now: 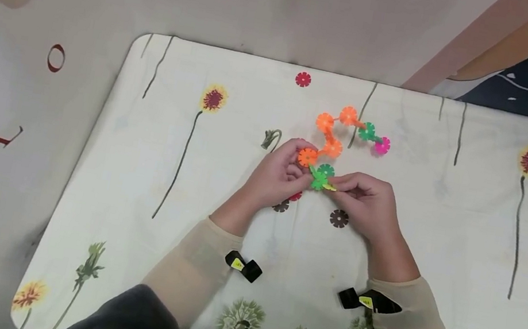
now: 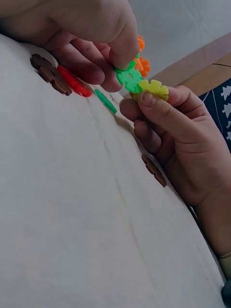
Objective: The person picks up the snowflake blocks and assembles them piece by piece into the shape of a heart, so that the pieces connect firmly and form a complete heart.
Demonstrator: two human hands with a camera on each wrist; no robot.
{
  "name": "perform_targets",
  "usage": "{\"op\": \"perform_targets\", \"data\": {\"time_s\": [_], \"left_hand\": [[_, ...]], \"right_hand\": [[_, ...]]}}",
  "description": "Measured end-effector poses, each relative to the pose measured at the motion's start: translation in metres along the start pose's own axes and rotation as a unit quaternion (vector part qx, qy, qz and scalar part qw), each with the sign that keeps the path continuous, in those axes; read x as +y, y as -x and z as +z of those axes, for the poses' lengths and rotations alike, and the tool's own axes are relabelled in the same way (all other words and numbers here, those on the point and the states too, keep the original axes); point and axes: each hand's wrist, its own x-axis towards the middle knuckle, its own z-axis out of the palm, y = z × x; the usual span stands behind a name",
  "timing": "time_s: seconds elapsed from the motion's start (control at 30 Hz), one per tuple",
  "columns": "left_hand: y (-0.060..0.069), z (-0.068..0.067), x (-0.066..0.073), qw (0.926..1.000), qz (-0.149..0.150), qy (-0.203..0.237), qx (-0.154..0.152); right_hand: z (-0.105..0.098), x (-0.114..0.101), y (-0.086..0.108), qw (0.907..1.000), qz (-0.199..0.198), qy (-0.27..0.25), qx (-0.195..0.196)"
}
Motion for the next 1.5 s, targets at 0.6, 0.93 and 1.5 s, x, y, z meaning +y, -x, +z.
{"op": "perform_targets", "data": {"time_s": [0.6, 0.93, 1.5], "left_hand": [[0.0023, -0.0028, 0.0004, 0.9979, -0.038, 0.052, 0.004], [0.0018, -0.0036, 0.0011, 0.9962, -0.041, 0.076, 0.003], [0.0003, -0.0002, 0.0040, 0.9962, -0.032, 0.080, 0.012]], "right_hand": [[0.0050, -0.0002, 0.0026, 0.9998, 0.002, -0.004, 0.017], [0.0059, -0.0035, 0.0027, 0.9997, 0.013, -0.012, 0.018], [0.0064, -0.0035, -0.0022, 0.9970, -0.015, 0.075, 0.011]]}}
